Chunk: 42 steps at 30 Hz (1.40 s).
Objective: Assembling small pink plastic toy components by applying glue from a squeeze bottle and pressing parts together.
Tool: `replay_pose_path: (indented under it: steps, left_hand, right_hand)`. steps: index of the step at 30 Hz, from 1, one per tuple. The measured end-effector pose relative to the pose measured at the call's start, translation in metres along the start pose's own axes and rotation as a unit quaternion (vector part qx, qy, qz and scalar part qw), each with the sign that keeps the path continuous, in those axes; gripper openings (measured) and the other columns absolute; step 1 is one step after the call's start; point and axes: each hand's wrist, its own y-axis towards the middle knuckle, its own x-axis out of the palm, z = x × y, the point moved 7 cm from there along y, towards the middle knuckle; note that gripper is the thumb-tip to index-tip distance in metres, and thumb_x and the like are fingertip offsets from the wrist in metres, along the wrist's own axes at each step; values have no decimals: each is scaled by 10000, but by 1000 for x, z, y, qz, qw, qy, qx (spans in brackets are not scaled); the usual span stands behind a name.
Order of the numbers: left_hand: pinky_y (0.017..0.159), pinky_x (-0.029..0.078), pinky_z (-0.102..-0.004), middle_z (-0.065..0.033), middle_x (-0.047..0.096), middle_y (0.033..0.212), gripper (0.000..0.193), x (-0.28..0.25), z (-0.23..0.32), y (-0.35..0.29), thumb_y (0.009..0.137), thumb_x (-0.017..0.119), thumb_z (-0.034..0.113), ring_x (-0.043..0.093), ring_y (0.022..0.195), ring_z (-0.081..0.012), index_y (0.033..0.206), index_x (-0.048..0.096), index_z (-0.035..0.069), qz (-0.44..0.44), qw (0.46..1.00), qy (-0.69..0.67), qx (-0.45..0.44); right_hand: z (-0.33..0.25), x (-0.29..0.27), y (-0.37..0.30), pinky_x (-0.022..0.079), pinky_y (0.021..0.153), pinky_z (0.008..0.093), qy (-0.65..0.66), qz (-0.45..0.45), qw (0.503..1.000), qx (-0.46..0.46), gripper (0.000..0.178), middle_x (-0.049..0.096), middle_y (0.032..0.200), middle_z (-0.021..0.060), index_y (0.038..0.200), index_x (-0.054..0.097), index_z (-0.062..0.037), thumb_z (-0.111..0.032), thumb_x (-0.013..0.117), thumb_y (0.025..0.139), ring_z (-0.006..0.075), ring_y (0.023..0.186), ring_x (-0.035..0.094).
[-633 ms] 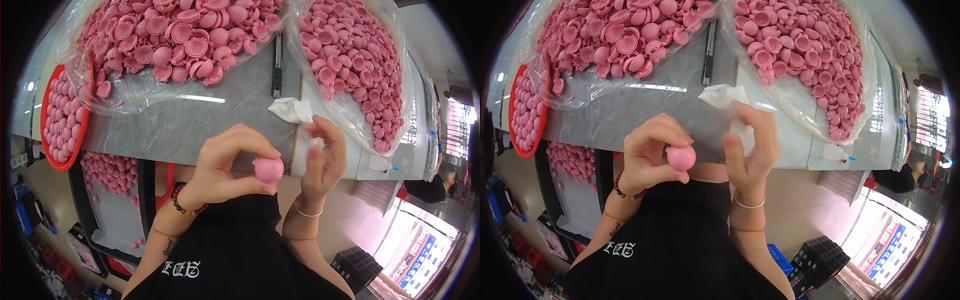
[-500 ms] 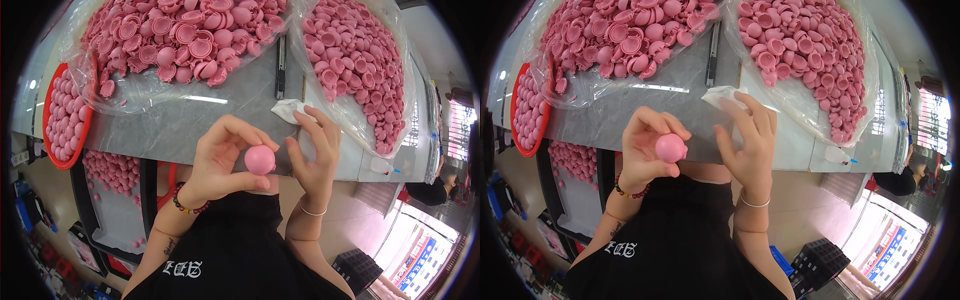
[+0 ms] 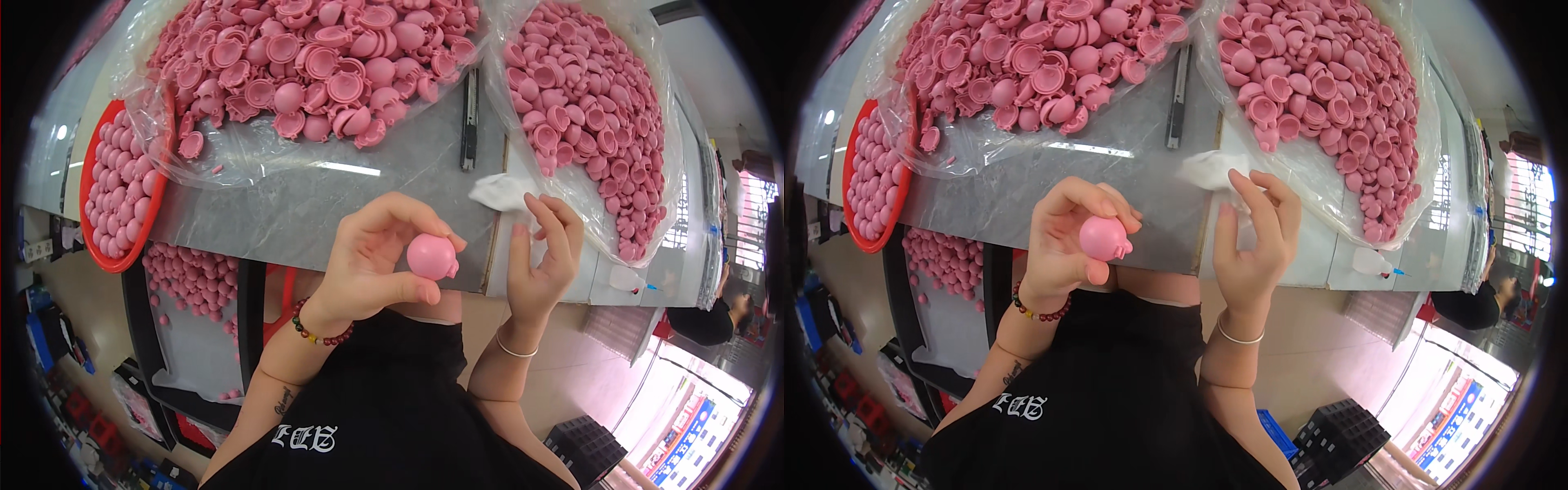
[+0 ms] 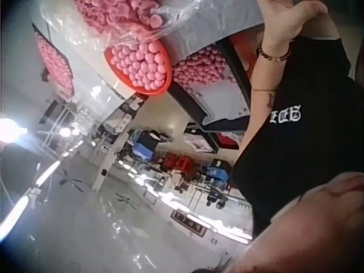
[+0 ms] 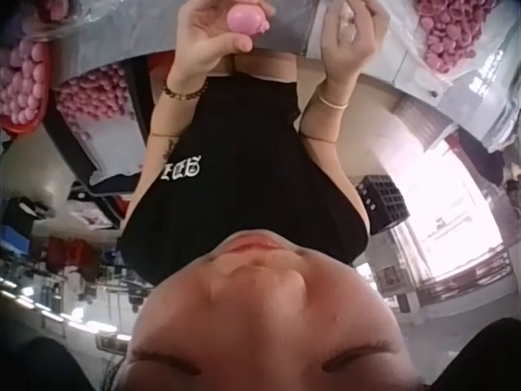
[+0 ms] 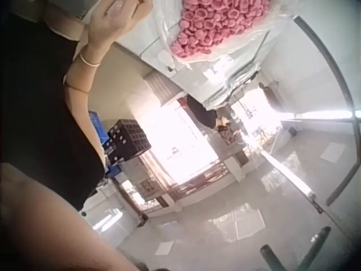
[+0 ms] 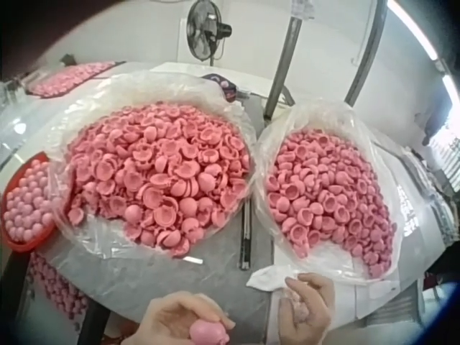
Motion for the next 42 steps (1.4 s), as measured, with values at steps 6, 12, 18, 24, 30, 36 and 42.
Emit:
replay_pose_path:
  steps: [6, 12, 18, 24, 30, 36, 42]
  left_hand:
    - [728, 485, -283, -161, 618, 923, 478, -11, 35, -19, 643, 826, 188, 597, 825, -178, 988, 540, 21, 9, 996, 87, 18]
    - [797, 458, -343, -104, 627, 985, 252, -95, 177, -58, 797, 628, 88, 596, 873, -251, 1038, 594, 24, 406, 504, 740, 181]
    - [815, 459, -346, -136, 602, 1121, 275, -156, 209, -77, 880, 500, 196, 594, 970, -268, 1073, 598, 27, 426, 488, 761, 37]
    - [1076, 166, -432, -108, 366, 1407, 470, -168, 201, -64, 939, 346, 396, 313, 1315, -241, 1303, 463, 122, 355, 447, 815, -98]
    - [1084, 114, -448, -95, 323, 1435, 545, -183, 203, -59, 934, 308, 469, 254, 1344, -262, 1381, 356, 160, 335, 379, 856, -111]
    - [1050, 158, -516, -69, 515, 1249, 295, -113, 187, -34, 819, 607, 303, 383, 1242, -260, 1047, 638, 120, 292, 466, 824, 132]
    - [1008, 218, -530, -61, 552, 1172, 140, -103, 149, -3, 746, 674, 243, 411, 1187, -292, 806, 646, 119, 245, 349, 898, 104]
  right_hand:
    - [2, -1, -4, 364, 671, 250, 14, -33, 999, 17, 252, 553, 1042, 100, 989, 637, -17, -11, 585, 742, 163, 883, 489]
    - [7, -1, -5, 346, 601, 252, 68, -38, 996, 43, 256, 562, 991, 98, 967, 638, -22, -16, 592, 716, 164, 781, 484]
    - [3, 6, -4, 349, 598, 249, 66, -72, 995, 31, 232, 566, 967, 81, 964, 637, -20, -41, 589, 738, 154, 735, 471]
    - [4, 8, -6, 345, 622, 223, 77, -91, 993, 7, 217, 551, 985, 82, 992, 614, 22, -111, 514, 852, 121, 743, 446]
    - [1, 10, -6, 346, 623, 217, 89, -102, 991, 5, 243, 549, 984, 85, 993, 610, 32, -141, 478, 886, 118, 751, 449]
    - [6, 6, -7, 349, 642, 228, 121, -92, 988, 42, 230, 551, 968, 91, 973, 609, 38, -132, 484, 881, 129, 755, 450]
    - [10, -9, -8, 392, 699, 260, 120, -61, 990, 34, 205, 572, 933, 114, 927, 616, 38, -104, 488, 853, 173, 820, 511]
